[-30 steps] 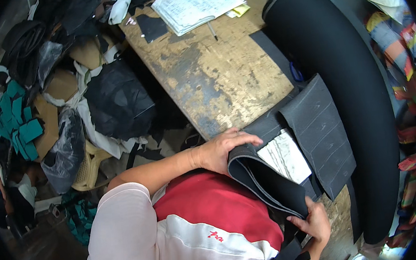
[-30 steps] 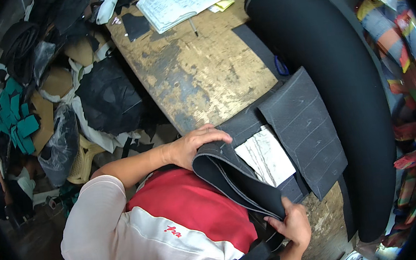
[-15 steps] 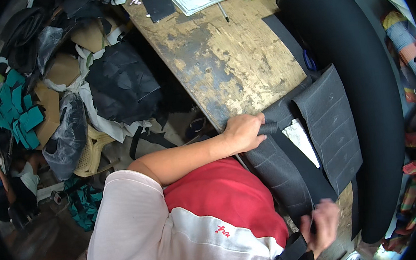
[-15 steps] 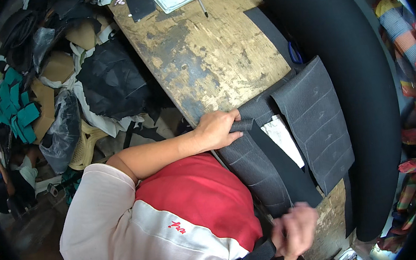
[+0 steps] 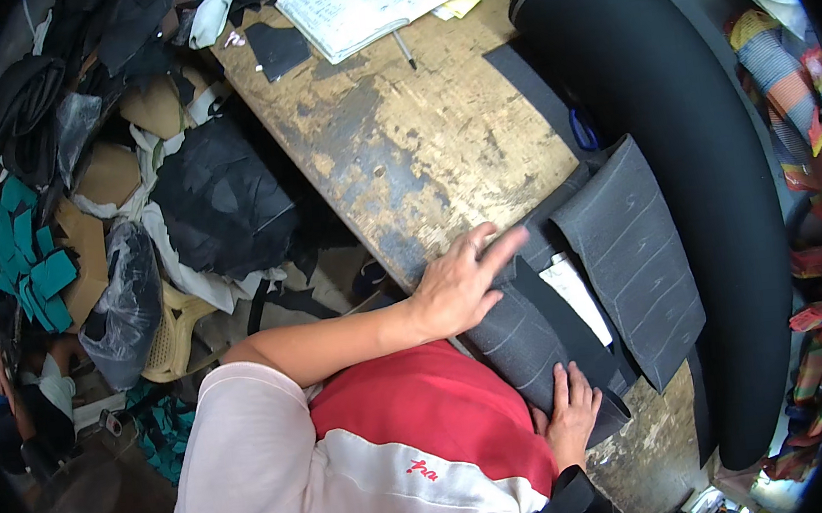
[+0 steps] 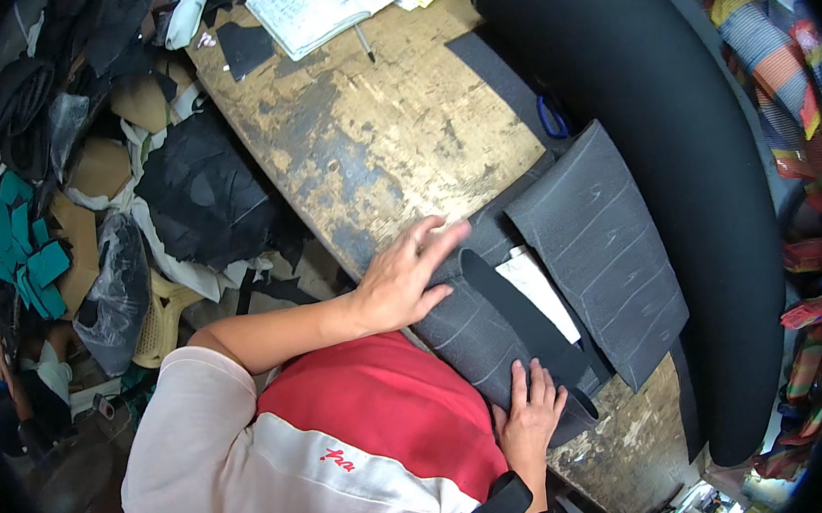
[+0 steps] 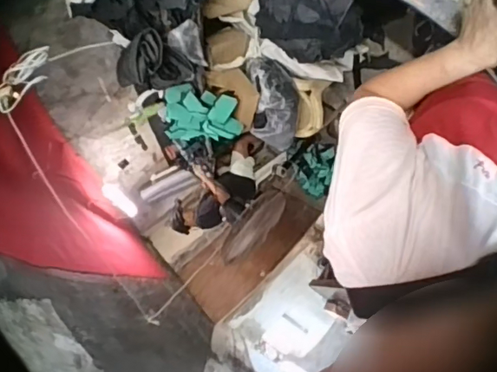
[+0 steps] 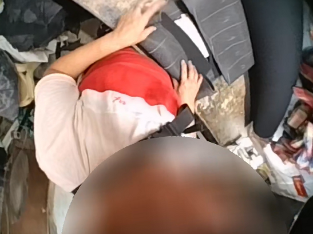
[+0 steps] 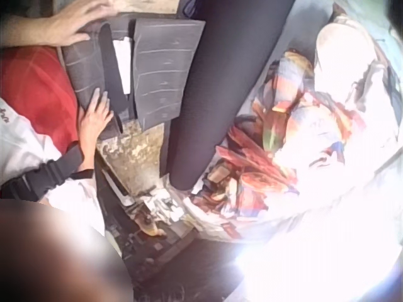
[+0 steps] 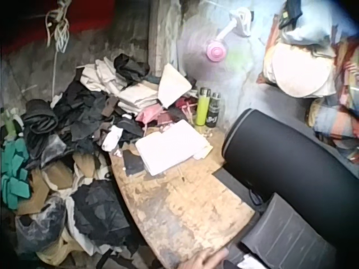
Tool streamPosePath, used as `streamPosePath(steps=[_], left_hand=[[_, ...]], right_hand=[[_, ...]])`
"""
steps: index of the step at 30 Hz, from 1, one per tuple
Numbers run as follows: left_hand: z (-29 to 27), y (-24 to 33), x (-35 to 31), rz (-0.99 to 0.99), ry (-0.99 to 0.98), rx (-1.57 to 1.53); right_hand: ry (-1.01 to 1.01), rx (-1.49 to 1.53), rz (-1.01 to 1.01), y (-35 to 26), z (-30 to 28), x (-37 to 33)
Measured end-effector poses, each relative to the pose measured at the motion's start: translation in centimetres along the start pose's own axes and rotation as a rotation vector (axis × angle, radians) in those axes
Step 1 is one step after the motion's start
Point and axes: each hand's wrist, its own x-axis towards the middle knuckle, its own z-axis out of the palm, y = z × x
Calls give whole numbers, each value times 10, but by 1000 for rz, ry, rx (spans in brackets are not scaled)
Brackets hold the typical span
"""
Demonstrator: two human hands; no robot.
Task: The person measures and marks a roll of black fabric using a green measuring tape and a white marker. They consult a notebook, wrap the tape around the fabric, and draw lines on the surface. The person then handles a small piece of cardboard and moves a larger roll of fabric.
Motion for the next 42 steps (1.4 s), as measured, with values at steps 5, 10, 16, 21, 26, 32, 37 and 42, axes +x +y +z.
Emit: streamPosePath(steps=[5, 10, 16, 21, 26, 32, 37, 42], left_hand=[[-14, -6, 2, 592, -488, 134], [-12, -13, 45, 337, -670, 52], [31, -20, 132, 14, -1301, -49], [66, -37, 159, -289, -1612, -290], [24, -7, 143, -126, -1116, 136], [-22, 57, 110, 455, -7, 138], [11, 84, 124, 803, 304, -1], [36, 80, 147, 804, -251, 209]], right_hand=[[34, 500, -68, 42, -10, 13], [-453, 1171, 123, 87, -13, 60], [155, 404, 182, 62, -30, 40], [287, -96, 147, 7, -10, 21], [251, 7, 22, 33, -7, 39], [201, 49, -53, 42, -18, 47], [310, -23, -55, 33, -6, 40], [343, -12, -29, 30, 1, 32]])
